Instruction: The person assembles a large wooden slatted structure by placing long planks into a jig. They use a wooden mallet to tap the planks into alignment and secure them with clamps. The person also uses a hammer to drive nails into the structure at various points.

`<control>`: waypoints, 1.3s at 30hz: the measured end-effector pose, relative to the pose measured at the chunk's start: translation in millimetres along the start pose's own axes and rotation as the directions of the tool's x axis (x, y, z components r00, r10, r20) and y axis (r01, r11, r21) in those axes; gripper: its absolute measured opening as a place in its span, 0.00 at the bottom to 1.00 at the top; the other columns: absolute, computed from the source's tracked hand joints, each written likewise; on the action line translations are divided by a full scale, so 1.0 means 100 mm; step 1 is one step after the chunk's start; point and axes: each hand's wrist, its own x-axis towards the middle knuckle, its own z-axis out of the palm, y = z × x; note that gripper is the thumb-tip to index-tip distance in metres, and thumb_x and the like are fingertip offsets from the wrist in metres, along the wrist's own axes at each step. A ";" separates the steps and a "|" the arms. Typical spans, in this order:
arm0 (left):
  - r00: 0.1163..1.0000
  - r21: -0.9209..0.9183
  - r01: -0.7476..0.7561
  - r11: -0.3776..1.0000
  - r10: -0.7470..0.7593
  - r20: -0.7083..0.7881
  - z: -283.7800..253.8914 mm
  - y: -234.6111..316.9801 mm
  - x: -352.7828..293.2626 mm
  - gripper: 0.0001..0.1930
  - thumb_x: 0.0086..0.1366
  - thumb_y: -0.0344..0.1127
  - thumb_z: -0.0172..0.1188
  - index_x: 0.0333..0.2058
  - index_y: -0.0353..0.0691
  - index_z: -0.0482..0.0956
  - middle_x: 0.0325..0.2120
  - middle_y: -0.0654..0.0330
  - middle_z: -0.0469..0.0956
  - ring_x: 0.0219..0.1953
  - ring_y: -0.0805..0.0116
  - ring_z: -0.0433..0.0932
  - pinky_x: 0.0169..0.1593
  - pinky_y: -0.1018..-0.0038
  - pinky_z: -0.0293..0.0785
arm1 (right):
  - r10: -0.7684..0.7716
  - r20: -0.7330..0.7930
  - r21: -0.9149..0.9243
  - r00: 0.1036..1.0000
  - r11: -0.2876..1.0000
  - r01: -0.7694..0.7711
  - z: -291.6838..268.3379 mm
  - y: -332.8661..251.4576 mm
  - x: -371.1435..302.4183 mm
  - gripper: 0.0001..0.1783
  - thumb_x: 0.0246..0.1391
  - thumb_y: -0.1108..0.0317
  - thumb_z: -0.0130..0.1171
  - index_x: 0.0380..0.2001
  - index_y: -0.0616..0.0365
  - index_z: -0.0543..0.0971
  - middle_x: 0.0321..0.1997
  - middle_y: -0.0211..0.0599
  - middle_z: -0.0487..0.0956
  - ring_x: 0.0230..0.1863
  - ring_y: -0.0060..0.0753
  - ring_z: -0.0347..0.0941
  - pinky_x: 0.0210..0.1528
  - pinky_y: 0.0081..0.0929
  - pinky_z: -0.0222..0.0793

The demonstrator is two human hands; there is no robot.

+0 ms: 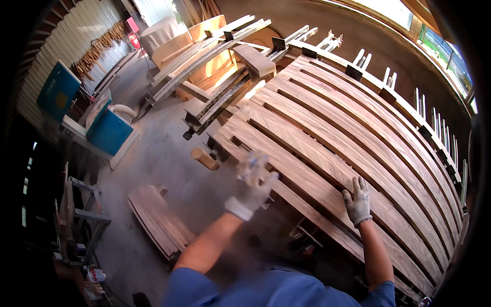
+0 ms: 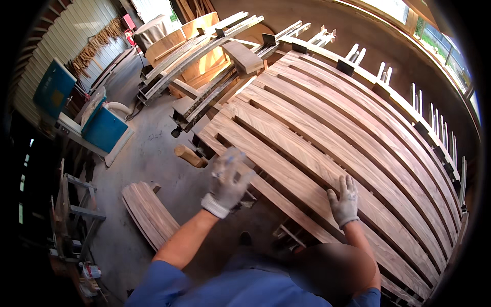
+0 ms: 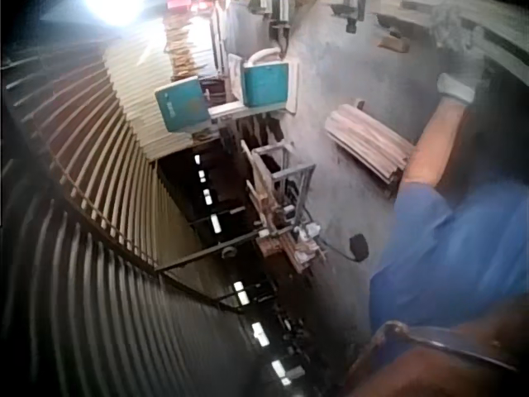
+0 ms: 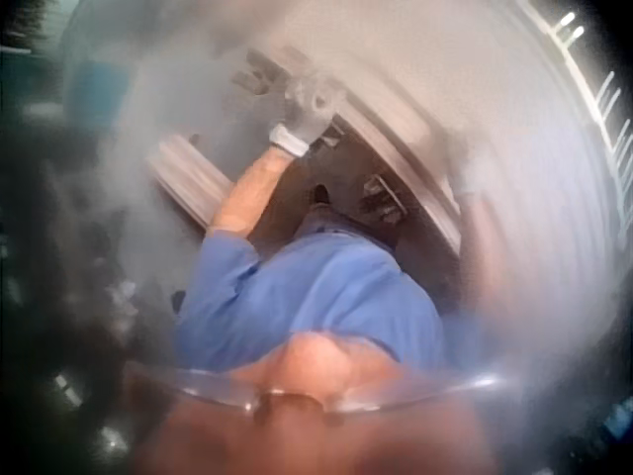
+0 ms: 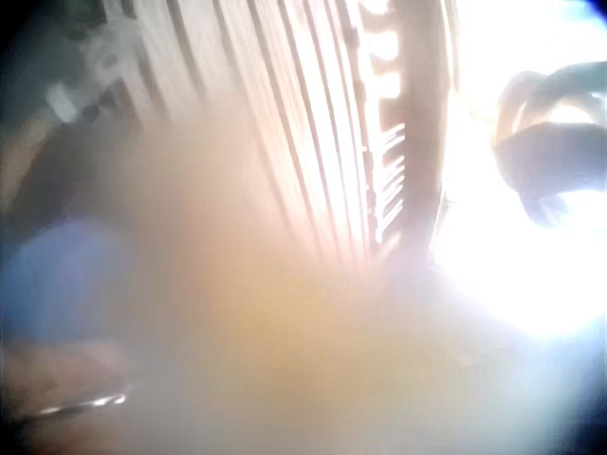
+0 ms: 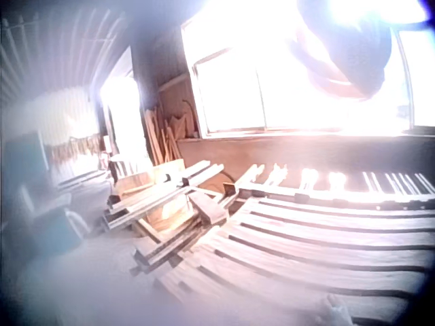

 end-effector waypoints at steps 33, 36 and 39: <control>0.002 -0.317 0.858 -0.403 -0.615 0.788 -0.52 -2.39 -2.25 0.21 0.74 0.60 0.54 0.38 0.47 0.78 0.26 0.71 0.74 0.28 0.74 0.76 0.34 0.75 0.73 | 0.057 0.068 -0.271 0.996 0.962 -0.037 0.74 -1.09 0.36 0.53 0.59 0.42 0.62 0.77 0.58 0.51 0.82 0.58 0.46 0.82 0.60 0.37 0.80 0.57 0.30; 0.027 -0.422 0.813 -0.402 -0.698 0.716 -0.54 -2.77 -1.89 0.24 0.75 0.61 0.52 0.43 0.44 0.79 0.30 0.67 0.78 0.31 0.71 0.79 0.37 0.73 0.77 | 0.045 0.058 -0.283 0.997 0.959 -0.027 0.77 -1.09 0.37 0.53 0.58 0.43 0.63 0.77 0.58 0.52 0.81 0.58 0.47 0.82 0.59 0.37 0.80 0.57 0.31; 0.118 -0.551 0.762 -0.339 -0.765 0.634 -0.58 -3.08 -1.48 0.23 0.76 0.55 0.51 0.50 0.39 0.77 0.39 0.59 0.78 0.39 0.62 0.78 0.45 0.68 0.75 | 0.060 0.046 -0.289 0.997 0.956 -0.044 0.76 -1.13 0.39 0.52 0.58 0.45 0.63 0.76 0.60 0.53 0.81 0.60 0.48 0.82 0.61 0.38 0.80 0.57 0.31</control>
